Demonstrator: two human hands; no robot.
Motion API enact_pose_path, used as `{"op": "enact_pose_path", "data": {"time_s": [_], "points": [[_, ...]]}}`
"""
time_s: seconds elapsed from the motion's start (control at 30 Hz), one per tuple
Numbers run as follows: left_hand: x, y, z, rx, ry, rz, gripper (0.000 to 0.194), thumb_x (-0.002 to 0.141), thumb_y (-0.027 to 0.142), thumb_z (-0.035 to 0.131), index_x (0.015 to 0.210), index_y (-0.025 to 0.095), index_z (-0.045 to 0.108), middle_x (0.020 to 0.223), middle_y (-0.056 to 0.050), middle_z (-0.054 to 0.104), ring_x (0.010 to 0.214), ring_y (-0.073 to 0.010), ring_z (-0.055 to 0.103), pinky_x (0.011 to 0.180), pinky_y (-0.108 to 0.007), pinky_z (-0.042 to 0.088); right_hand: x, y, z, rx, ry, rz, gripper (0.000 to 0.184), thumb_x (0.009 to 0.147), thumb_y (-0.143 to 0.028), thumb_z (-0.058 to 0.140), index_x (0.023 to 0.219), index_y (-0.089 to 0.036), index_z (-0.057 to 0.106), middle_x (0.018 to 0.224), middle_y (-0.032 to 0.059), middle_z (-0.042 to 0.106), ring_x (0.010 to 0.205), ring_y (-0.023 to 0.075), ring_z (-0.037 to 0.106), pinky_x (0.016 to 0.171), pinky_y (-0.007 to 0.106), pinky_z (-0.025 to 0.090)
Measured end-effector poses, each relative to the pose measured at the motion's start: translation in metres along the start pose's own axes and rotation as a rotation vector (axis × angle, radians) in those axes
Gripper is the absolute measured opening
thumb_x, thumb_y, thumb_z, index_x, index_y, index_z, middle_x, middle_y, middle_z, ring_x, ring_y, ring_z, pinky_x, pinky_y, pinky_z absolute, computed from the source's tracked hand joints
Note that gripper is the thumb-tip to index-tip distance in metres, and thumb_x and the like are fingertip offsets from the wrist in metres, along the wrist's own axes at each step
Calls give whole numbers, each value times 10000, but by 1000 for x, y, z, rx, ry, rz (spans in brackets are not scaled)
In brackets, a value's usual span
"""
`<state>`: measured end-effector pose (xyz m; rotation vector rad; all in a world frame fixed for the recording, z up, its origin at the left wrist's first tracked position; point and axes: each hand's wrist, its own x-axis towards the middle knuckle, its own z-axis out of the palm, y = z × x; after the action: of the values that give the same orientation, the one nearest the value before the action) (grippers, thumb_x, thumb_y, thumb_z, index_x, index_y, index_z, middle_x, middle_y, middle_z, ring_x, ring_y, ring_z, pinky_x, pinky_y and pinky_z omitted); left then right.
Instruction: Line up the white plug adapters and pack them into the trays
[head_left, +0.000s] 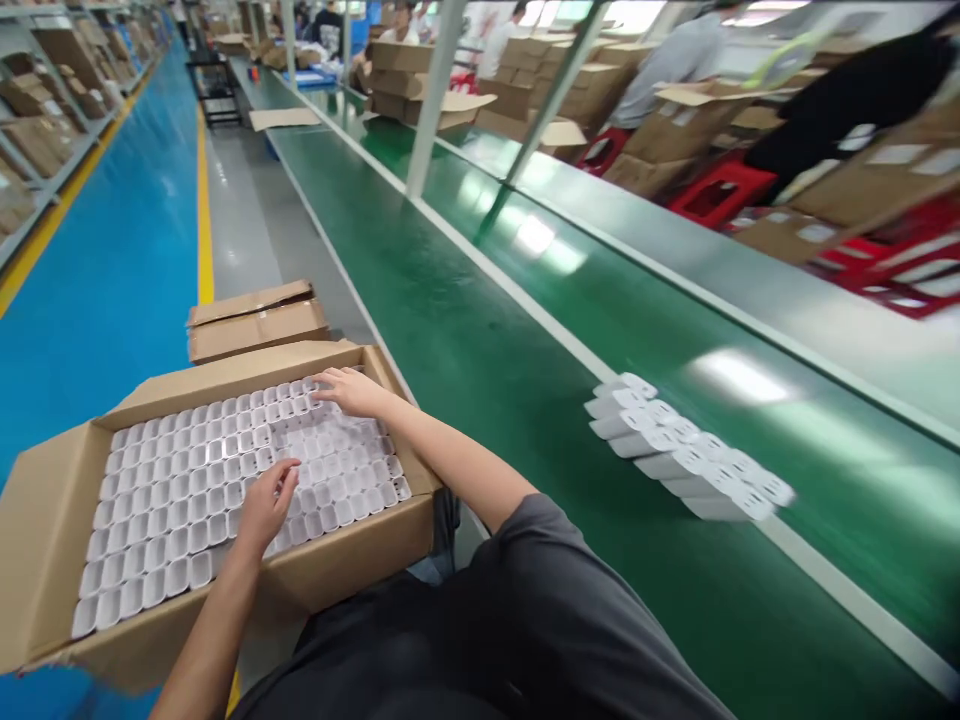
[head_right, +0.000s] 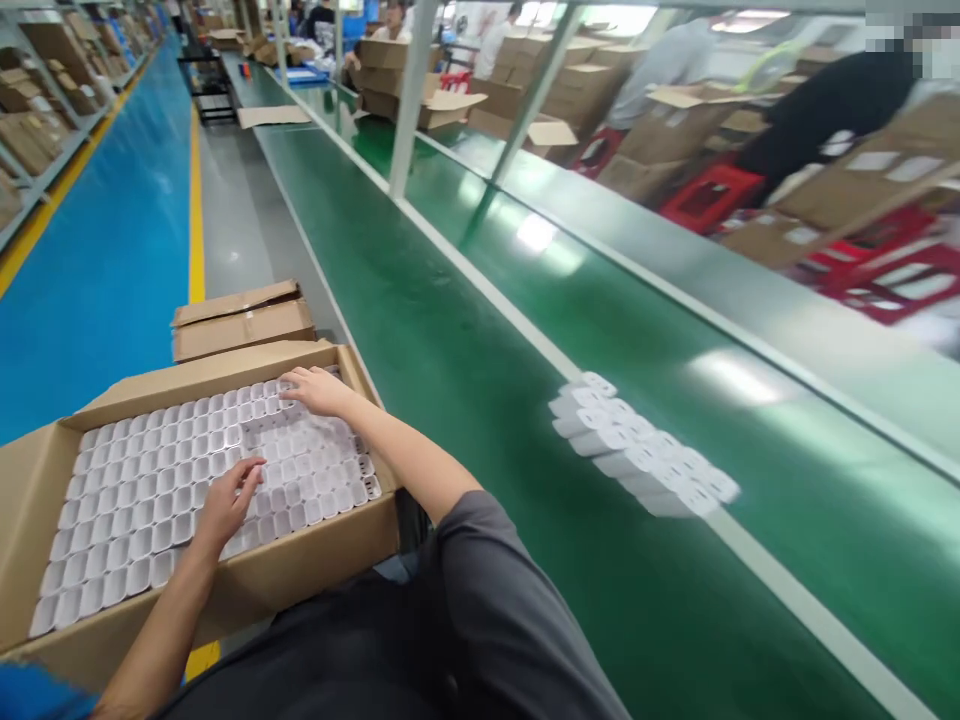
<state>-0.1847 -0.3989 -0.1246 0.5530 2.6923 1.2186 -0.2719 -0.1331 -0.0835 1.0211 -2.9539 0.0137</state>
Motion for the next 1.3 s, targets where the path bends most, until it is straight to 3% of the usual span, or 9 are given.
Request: {"op": "enact_pose_path", "data": {"time_s": [0.1, 0.23, 0.33, 0.47, 0.57, 0.73, 0.87, 1.03, 1.3], "points": [[-1, 2, -3, 25, -54, 17, 334, 893, 542, 474, 993, 278, 653, 943, -46, 751, 835, -265, 733, 694, -366, 584, -67, 5, -27, -1, 65, 135, 503, 916, -71, 478, 1384, -237, 560, 1499, 116, 461, 1318, 233, 453, 983, 372, 435], [8, -6, 4, 114, -89, 11, 346, 821, 543, 511, 962, 273, 675, 778, -10, 751, 696, -242, 732, 553, -303, 575, -180, -1, -53, 4, 240, 370, 434, 934, -125, 473, 1327, -250, 607, 1447, 75, 530, 1297, 214, 492, 1045, 381, 432], [24, 15, 17, 124, -84, 217, 258, 814, 557, 539, 968, 397, 671, 853, 54, 745, 688, -253, 726, 471, -346, 568, -272, -9, -65, -36, 330, 663, 398, 974, -217, 445, 1335, -266, 605, 1432, 64, 543, 1315, 216, 490, 1125, 410, 383], [65, 119, 61, 16, -53, 820, 195, 880, 444, 548, 1026, 379, 662, 861, 2, 725, 700, -263, 704, 581, -422, 597, -381, -11, -76, -50, 385, 1171, 595, 949, -454, 541, 1475, -188, 462, 1499, 178, 439, 1408, 344, 369, 1151, 570, 305], [106, 228, 127, -81, -149, 1093, 253, 919, 415, 553, 1089, 270, 670, 986, -49, 727, 875, -245, 693, 802, -425, 595, -431, -4, -78, 89, 276, 1532, 833, 847, -633, 631, 1525, -216, 386, 1578, 176, 325, 1465, 387, 245, 1171, 623, 216], [148, 371, 264, 25, -384, 1216, 450, 923, 448, 543, 1299, 214, 622, 1450, -102, 533, 1400, -305, 397, 1181, -532, 319, -456, 5, -68, 179, 217, 1617, 935, 797, -773, 570, 1544, -255, 349, 1594, 160, 300, 1468, 398, 229, 1134, 592, 285], [147, 413, 326, 125, -549, 1254, 380, 929, 416, 517, 1214, 228, 686, 1322, -71, 641, 1313, -262, 485, 1172, -488, 336, -455, 6, -61, 169, 260, 1612, 855, 837, -757, 537, 1540, -311, 344, 1536, 113, 408, 1427, 335, 316, 1094, 533, 387], [130, 401, 329, 187, -642, 1260, 438, 985, 440, 393, 1246, 221, 669, 1231, -60, 685, 1208, -244, 524, 1122, -445, 395, -453, -19, -59, 161, 305, 1606, 825, 844, -753, 530, 1526, -319, 368, 1498, 107, 443, 1392, 320, 353, 1081, 509, 403], [49, 341, 264, 212, -746, 1306, 449, 995, 483, 400, 1328, 263, 605, 1297, -48, 629, 1343, -301, 391, 1157, -517, 359, -419, -141, -46, 124, 351, 1616, 898, 817, -786, 535, 1527, -259, 385, 1521, 152, 423, 1411, 355, 340, 1065, 554, 401]]}}
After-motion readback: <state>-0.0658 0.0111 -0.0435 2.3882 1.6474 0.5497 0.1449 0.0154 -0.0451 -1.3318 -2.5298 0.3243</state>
